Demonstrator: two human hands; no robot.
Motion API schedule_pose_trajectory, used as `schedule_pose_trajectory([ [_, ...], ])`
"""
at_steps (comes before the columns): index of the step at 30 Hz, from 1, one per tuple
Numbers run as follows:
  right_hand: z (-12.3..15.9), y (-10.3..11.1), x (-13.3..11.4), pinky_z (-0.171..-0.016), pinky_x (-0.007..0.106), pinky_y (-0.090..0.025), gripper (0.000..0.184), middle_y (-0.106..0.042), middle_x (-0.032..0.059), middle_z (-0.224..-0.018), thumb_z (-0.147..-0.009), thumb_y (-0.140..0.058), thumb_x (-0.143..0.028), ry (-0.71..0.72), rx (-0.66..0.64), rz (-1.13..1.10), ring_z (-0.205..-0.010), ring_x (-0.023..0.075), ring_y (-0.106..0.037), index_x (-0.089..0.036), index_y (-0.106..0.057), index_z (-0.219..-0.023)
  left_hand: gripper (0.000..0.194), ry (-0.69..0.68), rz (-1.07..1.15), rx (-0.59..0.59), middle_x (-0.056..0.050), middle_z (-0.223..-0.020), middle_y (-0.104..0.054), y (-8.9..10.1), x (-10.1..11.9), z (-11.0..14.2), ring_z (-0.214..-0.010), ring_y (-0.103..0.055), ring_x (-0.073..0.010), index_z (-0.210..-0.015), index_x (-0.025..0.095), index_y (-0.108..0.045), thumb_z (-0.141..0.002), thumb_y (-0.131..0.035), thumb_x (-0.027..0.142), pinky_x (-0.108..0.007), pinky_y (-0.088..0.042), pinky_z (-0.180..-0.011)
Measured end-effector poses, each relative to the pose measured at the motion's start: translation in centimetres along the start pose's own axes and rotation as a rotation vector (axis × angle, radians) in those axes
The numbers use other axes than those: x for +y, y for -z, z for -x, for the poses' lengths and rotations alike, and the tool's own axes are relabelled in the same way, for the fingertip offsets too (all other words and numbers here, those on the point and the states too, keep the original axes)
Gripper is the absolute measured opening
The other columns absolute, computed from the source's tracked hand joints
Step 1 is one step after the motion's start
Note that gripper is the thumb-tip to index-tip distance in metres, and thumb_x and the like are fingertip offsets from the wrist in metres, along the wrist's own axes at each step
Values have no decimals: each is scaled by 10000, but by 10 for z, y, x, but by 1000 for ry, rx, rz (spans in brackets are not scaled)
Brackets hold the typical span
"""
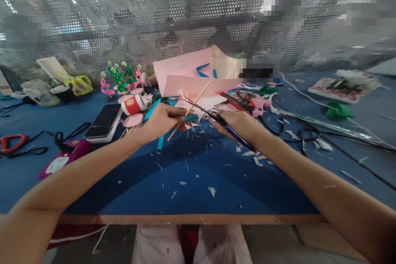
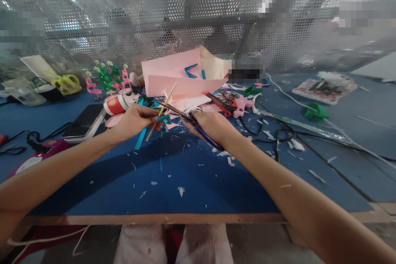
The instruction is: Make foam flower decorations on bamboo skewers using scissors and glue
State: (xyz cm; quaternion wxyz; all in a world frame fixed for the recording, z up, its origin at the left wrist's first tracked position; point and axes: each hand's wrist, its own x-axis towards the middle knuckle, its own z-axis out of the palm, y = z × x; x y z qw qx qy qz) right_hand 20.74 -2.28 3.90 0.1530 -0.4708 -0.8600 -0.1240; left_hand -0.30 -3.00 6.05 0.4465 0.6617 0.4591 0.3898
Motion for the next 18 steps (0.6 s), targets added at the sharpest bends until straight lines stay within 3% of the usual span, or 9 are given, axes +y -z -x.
schedule_pose_trajectory([
  [3,1,2,-8,-559,310,-424,344,-663,137,-754,-829,-313,-355,-31,15,-24,-674,234,-632,-120,-564,-844,244,-85,-151,97,-45,-686,-686,0,0,3,-522,-599,-95,-859,110,-680,-686,-515,67,-217,-508,-534],
  [7,3,5,-22,-540,301,-401,330,-658,144,-738,-833,-320,-345,-133,-18,5,-672,249,-632,-113,-556,-842,239,-310,-516,305,-65,-744,-694,3,-6,8,-666,-626,-148,-894,140,-681,-730,-506,146,-252,-502,-622],
  [10,3,5,-28,-562,296,-408,329,-656,148,-743,-843,-317,-345,-171,-40,-22,-691,247,-635,-116,-551,-812,242,-405,-682,351,-70,-757,-691,5,-9,9,-700,-621,-158,-898,149,-678,-753,-484,158,-260,-484,-659],
  [13,1,4,-24,-582,293,-415,302,-655,133,-759,-846,-316,-323,-90,-38,-78,-701,234,-635,-133,-545,-796,206,-371,-660,265,-71,-692,-677,6,-3,7,-661,-610,-151,-828,127,-681,-752,-498,184,-253,-475,-650],
  [18,-3,5,-7,-585,300,-426,273,-641,110,-700,-828,-334,-320,-15,-19,-101,-672,217,-627,-160,-538,-739,192,-126,-182,-126,-68,-801,-680,14,15,2,-683,-640,-136,-862,115,-659,-728,-534,174,-234,-507,-644],
])
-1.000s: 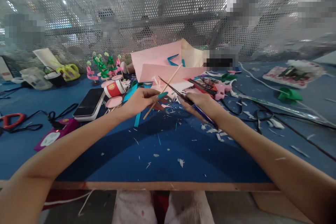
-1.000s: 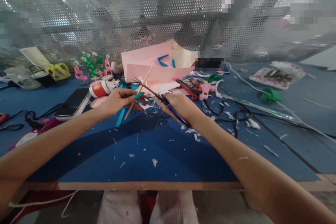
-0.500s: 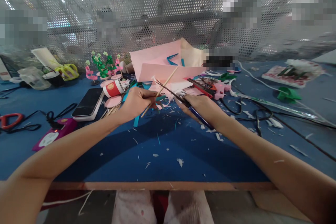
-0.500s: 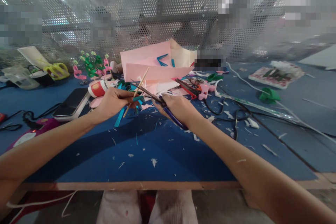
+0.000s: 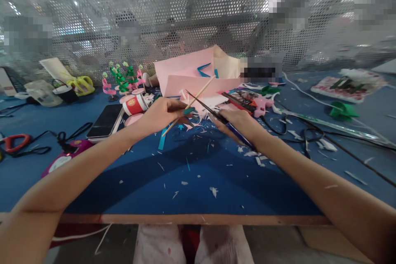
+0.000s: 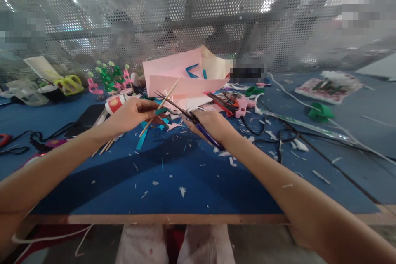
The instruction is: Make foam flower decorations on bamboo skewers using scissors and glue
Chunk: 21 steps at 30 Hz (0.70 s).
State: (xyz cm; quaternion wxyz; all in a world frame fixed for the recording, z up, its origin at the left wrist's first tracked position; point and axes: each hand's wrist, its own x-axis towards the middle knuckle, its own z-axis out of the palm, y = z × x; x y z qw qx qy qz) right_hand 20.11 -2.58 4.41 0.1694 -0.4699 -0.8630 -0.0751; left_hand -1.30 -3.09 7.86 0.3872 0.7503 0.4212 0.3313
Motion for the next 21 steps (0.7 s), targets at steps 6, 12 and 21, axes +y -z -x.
schedule_pose_trajectory([
  [6,2,-3,5,-597,329,-438,294,-655,117,-759,-814,-331,-359,43,26,7,-714,239,-632,-158,-546,-812,150,111,193,-89,-63,-711,-680,4,1,-1,-583,-630,-112,-787,111,-678,-669,-586,120,-230,-524,-583],
  [12,3,-5,-8,-590,316,-416,321,-661,142,-776,-829,-321,-348,-29,11,29,-719,255,-634,-127,-554,-823,165,56,-10,105,-58,-649,-676,-1,-13,-4,-531,-605,-101,-767,97,-688,-660,-565,126,-199,-500,-514],
  [21,11,1,-46,-553,282,-375,290,-659,131,-706,-845,-333,-321,-277,-82,-24,-680,255,-637,-147,-531,-723,206,-245,-842,483,-86,-608,-660,-9,-20,4,-595,-611,-166,-712,108,-672,-756,-477,158,-273,-448,-556],
])
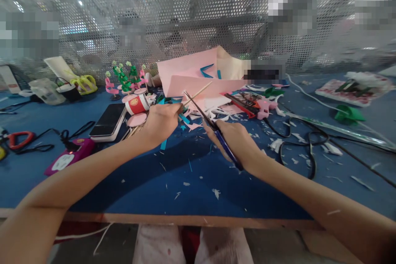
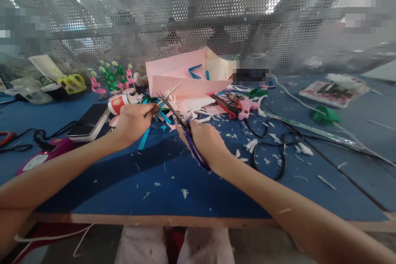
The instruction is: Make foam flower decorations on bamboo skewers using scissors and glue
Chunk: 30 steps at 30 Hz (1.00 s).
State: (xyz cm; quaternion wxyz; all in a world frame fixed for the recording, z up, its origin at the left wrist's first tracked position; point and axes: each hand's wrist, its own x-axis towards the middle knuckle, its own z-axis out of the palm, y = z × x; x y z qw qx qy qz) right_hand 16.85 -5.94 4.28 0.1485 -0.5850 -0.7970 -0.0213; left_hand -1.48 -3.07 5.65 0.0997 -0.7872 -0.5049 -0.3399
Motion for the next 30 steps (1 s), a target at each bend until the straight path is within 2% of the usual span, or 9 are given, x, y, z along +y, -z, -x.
schedule_pose_trajectory([
  [3,-3,-3,7,-544,278,-374,310,-649,120,-671,-846,-316,-328,64,40,-8,-652,242,-634,-154,-521,-692,178,6,207,-90,-65,-611,-658,2,0,-3,-588,-616,-146,-717,112,-650,-767,-502,196,-248,-457,-555],
  [6,-12,-4,22,-556,288,-391,294,-654,126,-702,-829,-328,-325,160,69,6,-666,244,-633,-147,-530,-709,139,83,625,-316,-69,-694,-676,1,-3,-9,-629,-639,-131,-788,107,-631,-761,-519,185,-217,-486,-568],
  [9,-21,-3,38,-570,296,-413,296,-655,126,-740,-816,-337,-347,316,82,-11,-680,233,-632,-145,-543,-751,157,160,925,-518,-92,-782,-683,0,-5,-11,-665,-650,-133,-847,103,-622,-777,-509,186,-222,-510,-577],
  [13,-25,0,50,-567,297,-430,310,-647,101,-702,-814,-332,-377,415,98,-40,-680,218,-633,-165,-546,-743,163,221,1142,-653,-87,-846,-686,1,-3,-10,-663,-649,-116,-879,128,-628,-786,-495,143,-245,-532,-627],
  [16,-24,1,51,-568,297,-437,347,-650,105,-715,-829,-302,-389,448,89,-54,-676,212,-634,-160,-552,-754,144,241,1157,-684,-75,-790,-692,2,-4,-11,-590,-634,-98,-816,130,-646,-763,-512,116,-235,-534,-594],
  [19,-22,-1,48,-563,299,-438,364,-656,109,-722,-833,-298,-403,423,109,-20,-653,209,-633,-157,-553,-750,127,249,1064,-622,-53,-690,-688,4,-7,-14,-512,-605,-87,-767,123,-662,-710,-553,93,-221,-526,-534],
  [22,-19,-3,44,-540,299,-428,351,-661,111,-709,-829,-319,-406,366,163,53,-634,218,-633,-158,-547,-734,143,265,896,-484,-40,-626,-675,5,-7,-14,-490,-592,-95,-753,107,-676,-657,-575,76,-221,-517,-508],
  [26,-16,-8,37,-489,282,-389,316,-657,103,-658,-825,-343,-381,320,235,116,-586,218,-628,-158,-538,-714,149,204,584,-228,-33,-617,-673,10,-1,-9,-528,-590,-110,-758,121,-691,-689,-560,141,-226,-487,-510],
  [30,-12,-11,30,-459,262,-351,316,-640,93,-610,-835,-316,-348,316,299,79,-538,198,-614,-153,-519,-692,181,96,223,38,-53,-680,-685,16,6,-2,-619,-599,-139,-801,140,-692,-740,-555,242,-253,-454,-570],
])
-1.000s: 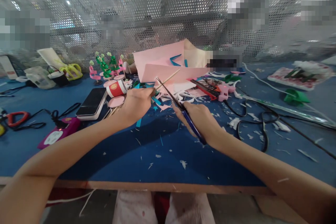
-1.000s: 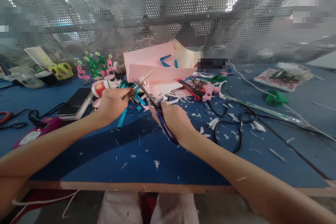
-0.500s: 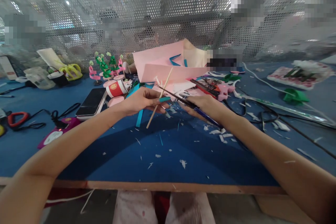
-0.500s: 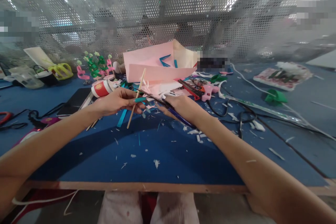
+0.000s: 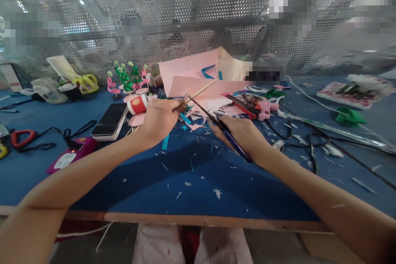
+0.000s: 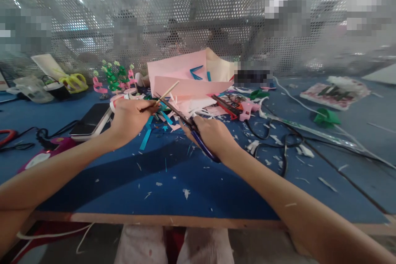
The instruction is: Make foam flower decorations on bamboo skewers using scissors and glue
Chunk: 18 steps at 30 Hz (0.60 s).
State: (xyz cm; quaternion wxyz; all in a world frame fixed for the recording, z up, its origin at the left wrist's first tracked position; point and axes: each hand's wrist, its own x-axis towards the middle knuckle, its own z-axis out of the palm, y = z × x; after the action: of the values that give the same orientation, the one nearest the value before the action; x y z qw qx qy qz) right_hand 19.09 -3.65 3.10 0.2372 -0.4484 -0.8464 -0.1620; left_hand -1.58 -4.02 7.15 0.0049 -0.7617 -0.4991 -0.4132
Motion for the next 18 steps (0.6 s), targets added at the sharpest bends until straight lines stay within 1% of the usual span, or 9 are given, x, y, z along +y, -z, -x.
schedule_pose_trajectory([
  [1,0,0,-1,-455,257,-344,318,-635,86,-598,-838,-313,-348,7,18,-14,-521,190,-608,-155,-513,-683,188,-19,-41,22,-57,-673,-683,1,1,1,-621,-599,-141,-798,139,-690,-746,-556,260,-255,-446,-575],
  [3,0,2,-3,-444,249,-330,326,-618,69,-557,-838,-318,-360,20,55,-29,-476,172,-585,-165,-493,-646,192,-44,-45,20,-52,-664,-676,0,1,2,-612,-596,-131,-787,139,-681,-757,-550,276,-246,-439,-580],
  [6,-2,6,-3,-447,240,-337,339,-584,47,-506,-841,-317,-364,20,96,-77,-445,151,-558,-177,-467,-602,188,-42,85,-6,-40,-701,-669,-4,0,2,-600,-597,-107,-808,138,-649,-779,-522,274,-217,-441,-566],
  [8,-3,9,-3,-460,238,-354,342,-566,41,-491,-846,-314,-358,1,122,-120,-437,143,-547,-180,-463,-595,198,-6,207,-53,-37,-701,-656,-8,-2,2,-551,-588,-87,-810,132,-623,-808,-473,261,-197,-439,-525],
  [11,-3,10,-1,-467,252,-364,344,-560,44,-493,-845,-319,-360,-43,128,-126,-439,150,-546,-182,-470,-593,222,21,304,-121,-12,-599,-607,-15,-5,5,-437,-527,-61,-778,125,-598,-834,-410,231,-185,-413,-451],
  [12,-3,9,0,-473,256,-368,341,-566,47,-506,-844,-324,-361,-49,116,-126,-454,154,-554,-184,-474,-594,218,8,290,-110,-3,-566,-586,-18,-7,7,-426,-508,-61,-777,125,-596,-832,-408,221,-189,-405,-445],
  [14,-3,7,2,-487,259,-377,327,-582,50,-540,-840,-335,-360,-43,79,-148,-488,155,-566,-186,-484,-605,204,-31,224,-44,5,-543,-560,-22,-10,9,-447,-489,-70,-805,127,-602,-825,-419,214,-204,-399,-458],
  [16,-3,4,4,-496,257,-379,315,-588,49,-558,-836,-348,-354,-26,57,-176,-497,148,-562,-186,-485,-607,214,-62,180,9,-1,-571,-567,-26,-12,11,-489,-489,-81,-847,132,-609,-828,-416,222,-213,-400,-477],
  [18,-3,2,6,-488,259,-369,306,-584,50,-554,-832,-356,-343,-9,48,-187,-483,144,-551,-183,-479,-603,229,-87,165,18,-5,-594,-577,-28,-14,13,-505,-485,-83,-868,137,-613,-834,-406,228,-214,-399,-480],
])
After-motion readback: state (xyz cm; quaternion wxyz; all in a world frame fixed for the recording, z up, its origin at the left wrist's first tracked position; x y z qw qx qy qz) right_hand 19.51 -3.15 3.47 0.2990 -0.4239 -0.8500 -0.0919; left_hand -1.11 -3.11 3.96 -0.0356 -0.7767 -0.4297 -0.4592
